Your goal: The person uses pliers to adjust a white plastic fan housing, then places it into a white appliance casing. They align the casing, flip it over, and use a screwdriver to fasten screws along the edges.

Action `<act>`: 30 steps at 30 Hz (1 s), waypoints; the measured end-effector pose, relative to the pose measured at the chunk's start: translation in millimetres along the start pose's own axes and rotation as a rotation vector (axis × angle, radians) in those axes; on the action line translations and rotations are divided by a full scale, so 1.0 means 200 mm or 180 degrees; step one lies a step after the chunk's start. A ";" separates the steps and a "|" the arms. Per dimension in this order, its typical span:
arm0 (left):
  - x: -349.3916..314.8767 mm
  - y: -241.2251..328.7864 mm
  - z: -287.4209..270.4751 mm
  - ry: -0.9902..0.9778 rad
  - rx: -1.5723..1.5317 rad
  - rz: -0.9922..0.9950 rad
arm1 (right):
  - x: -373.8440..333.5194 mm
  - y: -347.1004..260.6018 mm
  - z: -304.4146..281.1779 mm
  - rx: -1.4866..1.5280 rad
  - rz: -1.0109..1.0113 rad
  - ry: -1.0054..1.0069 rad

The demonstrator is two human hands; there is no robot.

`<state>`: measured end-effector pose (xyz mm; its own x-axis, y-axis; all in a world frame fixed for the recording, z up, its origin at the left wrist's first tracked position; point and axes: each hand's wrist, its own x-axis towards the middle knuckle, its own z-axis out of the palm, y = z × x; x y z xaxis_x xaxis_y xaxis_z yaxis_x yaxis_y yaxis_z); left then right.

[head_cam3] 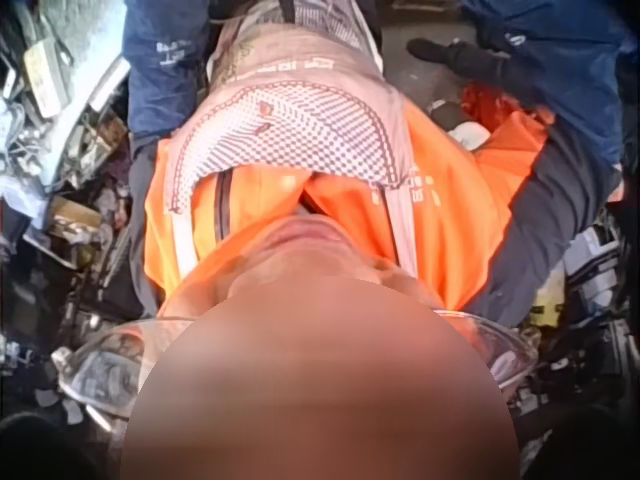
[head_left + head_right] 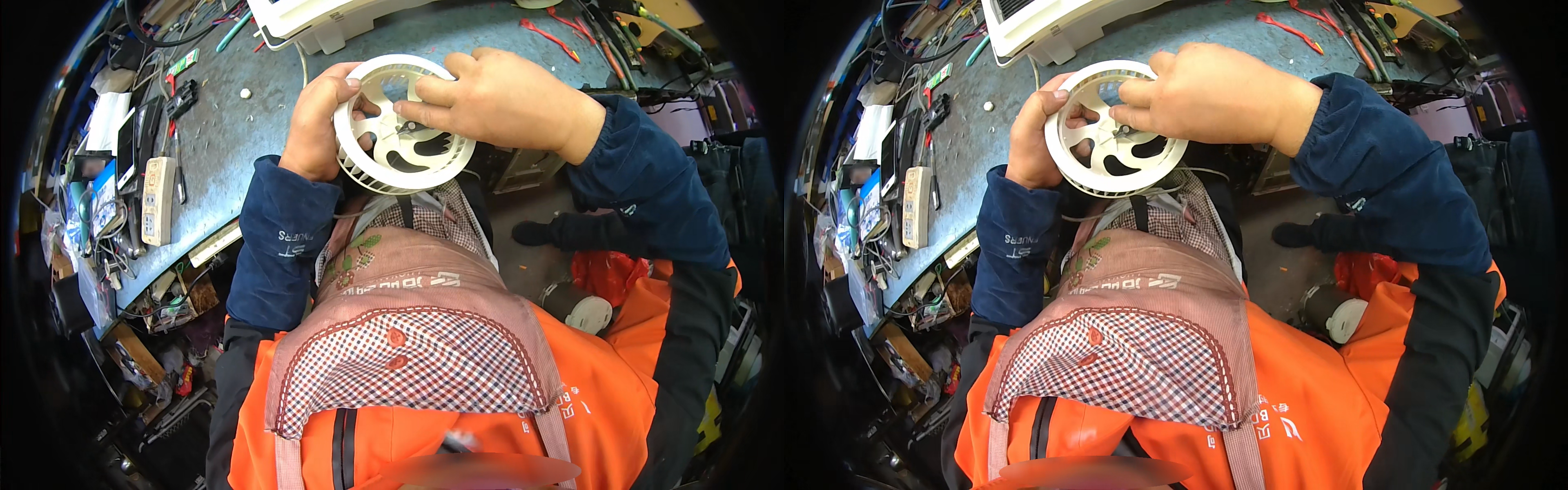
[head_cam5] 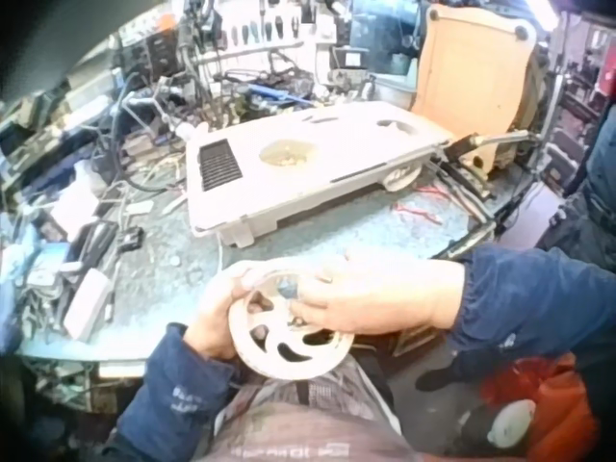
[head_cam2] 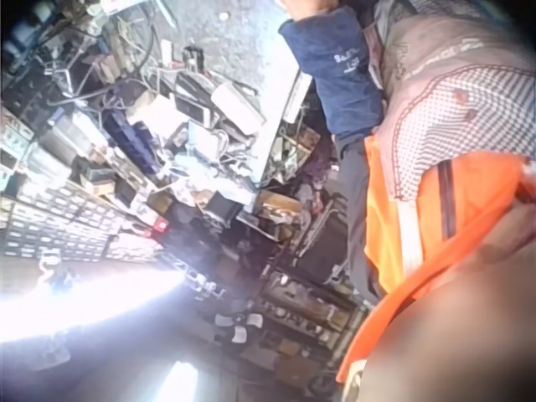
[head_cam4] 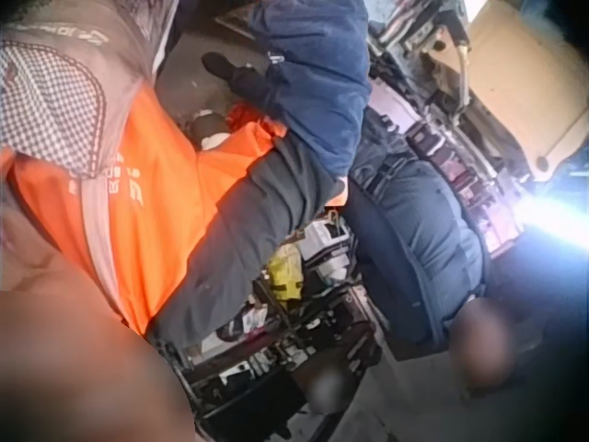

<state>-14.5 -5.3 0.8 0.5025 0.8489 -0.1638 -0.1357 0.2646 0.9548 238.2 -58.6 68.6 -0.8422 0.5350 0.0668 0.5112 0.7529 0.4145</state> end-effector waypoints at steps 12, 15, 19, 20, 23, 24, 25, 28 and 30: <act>0.01 -0.03 -0.01 -0.0204 0.0106 0.0111 | -0.09 -0.01 0.01 0.0617 0.0765 0.0560; 0.01 -0.02 0.00 -0.0178 0.0098 0.0109 | -0.07 -0.05 -0.01 0.0732 0.0625 0.0608; 0.00 -0.01 0.01 -0.0067 0.0048 0.0080 | -0.03 -0.07 -0.02 0.0708 0.0593 0.0421; 0.00 -0.01 0.01 -0.0071 0.0057 0.0079 | -0.02 -0.07 -0.03 0.0676 0.0590 0.0395; 0.00 -0.01 0.01 -0.0065 0.0063 0.0093 | 0.00 -0.07 -0.03 0.0652 0.0576 0.0318; 0.00 -0.01 0.01 -0.0064 0.0063 0.0098 | 0.01 -0.06 -0.04 0.0691 0.0572 0.0288; 0.00 -0.01 0.01 -0.0070 0.0065 0.0100 | 0.01 -0.06 -0.04 0.0731 0.0568 0.0258; 0.00 -0.01 0.01 -0.0079 0.0065 0.0100 | 0.02 -0.05 -0.01 0.0552 0.0459 0.0526; 0.00 -0.02 0.00 -0.0055 0.0043 0.0096 | 0.03 -0.04 -0.01 0.0653 0.0430 0.0381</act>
<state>-14.3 -5.6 -2.3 0.5129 0.8484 -0.1306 -0.1396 0.2326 0.9625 228.3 -62.2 67.8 -0.7721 0.5959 0.2208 0.6340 0.7463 0.2029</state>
